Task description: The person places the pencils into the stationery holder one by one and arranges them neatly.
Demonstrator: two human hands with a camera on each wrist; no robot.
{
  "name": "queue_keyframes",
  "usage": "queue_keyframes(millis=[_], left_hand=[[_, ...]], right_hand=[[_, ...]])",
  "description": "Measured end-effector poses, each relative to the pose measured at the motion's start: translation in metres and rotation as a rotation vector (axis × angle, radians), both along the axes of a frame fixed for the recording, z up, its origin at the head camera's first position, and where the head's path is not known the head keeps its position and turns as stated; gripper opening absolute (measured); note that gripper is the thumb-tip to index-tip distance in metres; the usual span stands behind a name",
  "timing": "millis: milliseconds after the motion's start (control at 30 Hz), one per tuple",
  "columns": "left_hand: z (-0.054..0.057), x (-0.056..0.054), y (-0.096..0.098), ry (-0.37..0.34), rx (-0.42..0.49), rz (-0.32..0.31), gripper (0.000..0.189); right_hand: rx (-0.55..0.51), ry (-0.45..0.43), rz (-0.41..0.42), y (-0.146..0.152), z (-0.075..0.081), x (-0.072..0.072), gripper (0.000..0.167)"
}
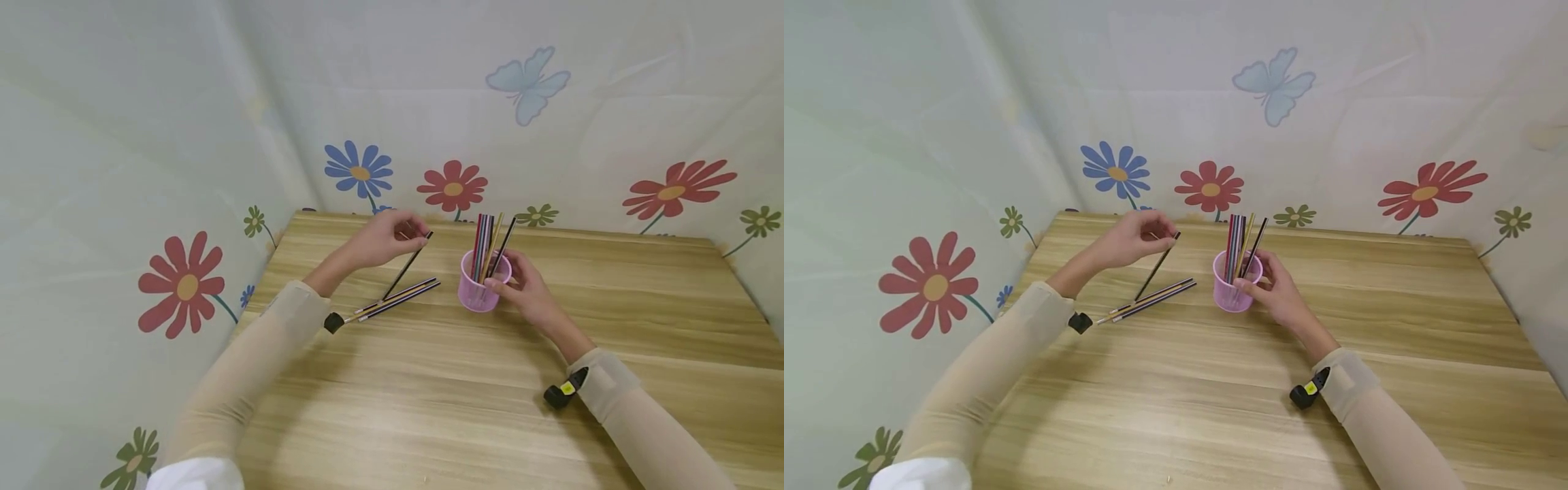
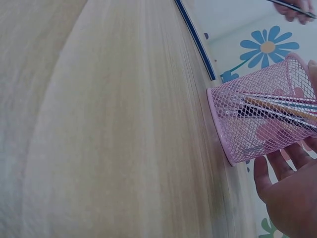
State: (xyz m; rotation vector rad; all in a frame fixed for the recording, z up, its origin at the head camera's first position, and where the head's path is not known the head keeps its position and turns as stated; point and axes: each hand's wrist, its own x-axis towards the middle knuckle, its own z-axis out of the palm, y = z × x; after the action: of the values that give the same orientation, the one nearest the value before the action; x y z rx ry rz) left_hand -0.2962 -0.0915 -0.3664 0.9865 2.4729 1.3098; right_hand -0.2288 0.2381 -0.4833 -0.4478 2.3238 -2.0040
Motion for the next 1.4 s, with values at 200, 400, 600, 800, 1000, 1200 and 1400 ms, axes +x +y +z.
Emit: queue_keyframes(millis=[200, 400, 600, 800, 1000, 1200, 1400], left_hand=[[0.023, 0.007, 0.024, 0.009, 0.122, -0.025, 0.016], [0.041, 0.008, 0.045, 0.036, 0.233, -0.018, 0.018], [0.048, 0.001, 0.062, 0.035, 0.349, 0.001, 0.021], [0.041, -0.007, 0.075, -0.055, 0.562, -0.013, 0.017], [0.024, -0.016, 0.091, -0.055, 0.614, 0.051, 0.017], [0.009, -0.018, 0.1, 0.009, 0.517, 0.161, 0.02], [-0.011, -0.021, 0.107, -0.006, 0.504, 0.18, 0.02]], right_hand=[[0.003, 0.005, -0.001, 0.001, -0.001, 0.0, 0.066], [-0.003, 0.001, -0.002, 0.001, -0.001, 0.002, 0.065], [0.003, 0.012, -0.003, 0.001, -0.002, 0.001, 0.065], [0.0, -0.008, -0.001, 0.0, -0.001, 0.001, 0.068], [0.003, -0.011, -0.005, 0.0, -0.003, 0.001, 0.069], [-0.009, 0.006, -0.009, 0.001, -0.004, -0.001, 0.069], [-0.011, 0.006, -0.008, 0.001, -0.002, -0.001, 0.068]])
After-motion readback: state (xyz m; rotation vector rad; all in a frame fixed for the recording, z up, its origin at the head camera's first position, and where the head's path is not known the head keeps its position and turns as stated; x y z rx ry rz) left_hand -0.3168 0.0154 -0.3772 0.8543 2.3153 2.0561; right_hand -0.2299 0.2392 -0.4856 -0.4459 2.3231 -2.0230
